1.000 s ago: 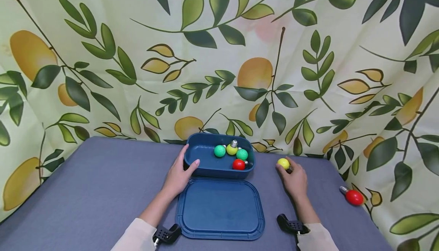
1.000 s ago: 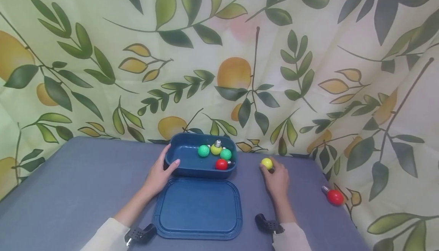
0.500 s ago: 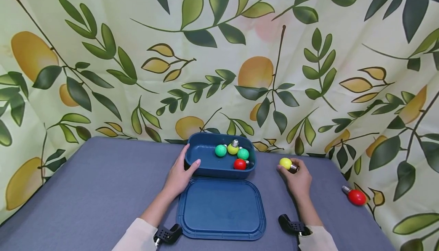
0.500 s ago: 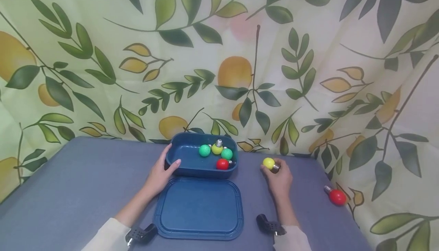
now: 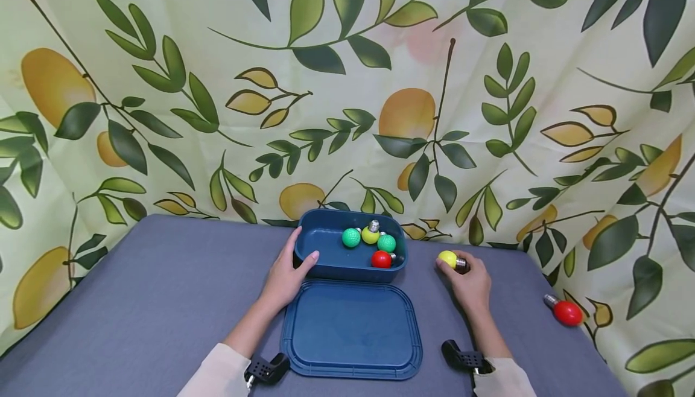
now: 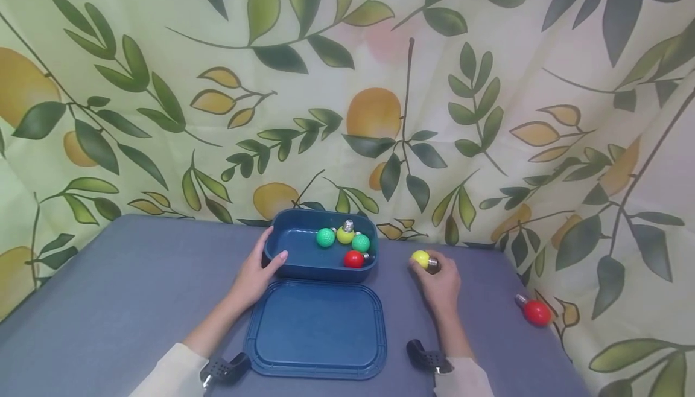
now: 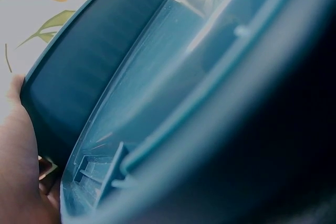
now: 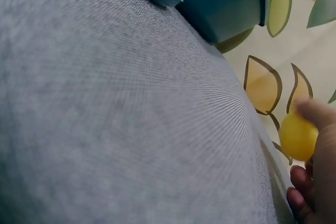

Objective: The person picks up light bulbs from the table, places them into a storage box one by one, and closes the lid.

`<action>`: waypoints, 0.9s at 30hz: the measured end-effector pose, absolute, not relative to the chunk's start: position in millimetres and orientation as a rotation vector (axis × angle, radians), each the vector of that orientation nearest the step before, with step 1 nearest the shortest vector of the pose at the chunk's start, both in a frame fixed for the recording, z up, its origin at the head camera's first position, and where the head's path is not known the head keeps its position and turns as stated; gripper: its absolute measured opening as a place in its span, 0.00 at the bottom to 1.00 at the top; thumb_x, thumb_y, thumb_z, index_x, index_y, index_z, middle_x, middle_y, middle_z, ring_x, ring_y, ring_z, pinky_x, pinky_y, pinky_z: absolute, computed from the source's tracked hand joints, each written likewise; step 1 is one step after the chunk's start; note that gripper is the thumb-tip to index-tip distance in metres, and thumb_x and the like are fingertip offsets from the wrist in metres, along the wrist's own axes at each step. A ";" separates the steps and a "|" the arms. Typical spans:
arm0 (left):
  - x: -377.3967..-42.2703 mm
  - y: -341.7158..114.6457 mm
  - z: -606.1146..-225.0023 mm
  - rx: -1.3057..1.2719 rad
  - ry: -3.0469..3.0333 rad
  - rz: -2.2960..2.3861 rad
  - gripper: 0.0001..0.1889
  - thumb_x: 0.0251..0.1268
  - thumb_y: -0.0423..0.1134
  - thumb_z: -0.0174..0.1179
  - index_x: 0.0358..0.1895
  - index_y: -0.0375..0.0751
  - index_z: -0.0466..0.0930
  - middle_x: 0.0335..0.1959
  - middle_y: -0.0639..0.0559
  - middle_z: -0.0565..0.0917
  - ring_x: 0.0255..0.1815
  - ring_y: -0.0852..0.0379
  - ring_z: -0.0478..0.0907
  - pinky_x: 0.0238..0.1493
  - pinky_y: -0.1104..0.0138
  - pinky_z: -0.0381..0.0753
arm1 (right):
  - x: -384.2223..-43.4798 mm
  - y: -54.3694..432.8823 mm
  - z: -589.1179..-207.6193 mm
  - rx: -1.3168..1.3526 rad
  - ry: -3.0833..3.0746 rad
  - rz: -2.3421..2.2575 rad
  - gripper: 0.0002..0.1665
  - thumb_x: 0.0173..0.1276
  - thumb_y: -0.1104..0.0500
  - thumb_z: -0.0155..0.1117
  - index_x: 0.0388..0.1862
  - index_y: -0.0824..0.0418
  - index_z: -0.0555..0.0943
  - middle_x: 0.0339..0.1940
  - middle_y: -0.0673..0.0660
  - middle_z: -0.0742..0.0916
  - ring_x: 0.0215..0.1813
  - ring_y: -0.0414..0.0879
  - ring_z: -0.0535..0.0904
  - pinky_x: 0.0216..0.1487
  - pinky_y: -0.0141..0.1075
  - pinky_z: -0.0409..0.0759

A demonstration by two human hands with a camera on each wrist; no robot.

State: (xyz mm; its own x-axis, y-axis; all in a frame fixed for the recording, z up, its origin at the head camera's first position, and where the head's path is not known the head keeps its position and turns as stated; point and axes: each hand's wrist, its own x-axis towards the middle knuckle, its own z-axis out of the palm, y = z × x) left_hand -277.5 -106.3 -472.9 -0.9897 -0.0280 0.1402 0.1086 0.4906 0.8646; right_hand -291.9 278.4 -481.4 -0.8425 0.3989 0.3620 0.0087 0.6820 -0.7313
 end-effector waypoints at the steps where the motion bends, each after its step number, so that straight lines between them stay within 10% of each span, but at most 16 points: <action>1: -277.4 -106.6 -473.2 -0.070 -2.593 -1.520 0.41 0.72 0.63 0.56 0.82 0.62 0.48 0.83 0.47 0.55 0.83 0.38 0.54 0.76 0.35 0.55 | -291.9 278.3 -481.0 -0.310 -2.396 1.034 0.28 0.64 0.46 0.73 0.56 0.63 0.84 0.46 0.65 0.83 0.45 0.54 0.76 0.46 0.43 0.71; 18: -277.7 -107.1 -472.5 -0.088 -2.587 -1.528 0.42 0.70 0.67 0.55 0.82 0.64 0.48 0.83 0.49 0.55 0.83 0.39 0.54 0.76 0.34 0.55 | -291.1 278.8 -479.7 -0.309 -2.491 1.034 0.32 0.60 0.44 0.77 0.55 0.64 0.83 0.50 0.68 0.86 0.49 0.57 0.80 0.49 0.44 0.73; 27: -278.2 -107.5 -473.9 -0.086 -2.587 -1.530 0.41 0.71 0.65 0.55 0.82 0.63 0.48 0.83 0.48 0.55 0.83 0.39 0.54 0.76 0.34 0.55 | -291.6 277.7 -478.7 -0.202 -2.586 1.034 0.30 0.75 0.44 0.61 0.59 0.68 0.77 0.57 0.71 0.81 0.59 0.64 0.77 0.60 0.55 0.71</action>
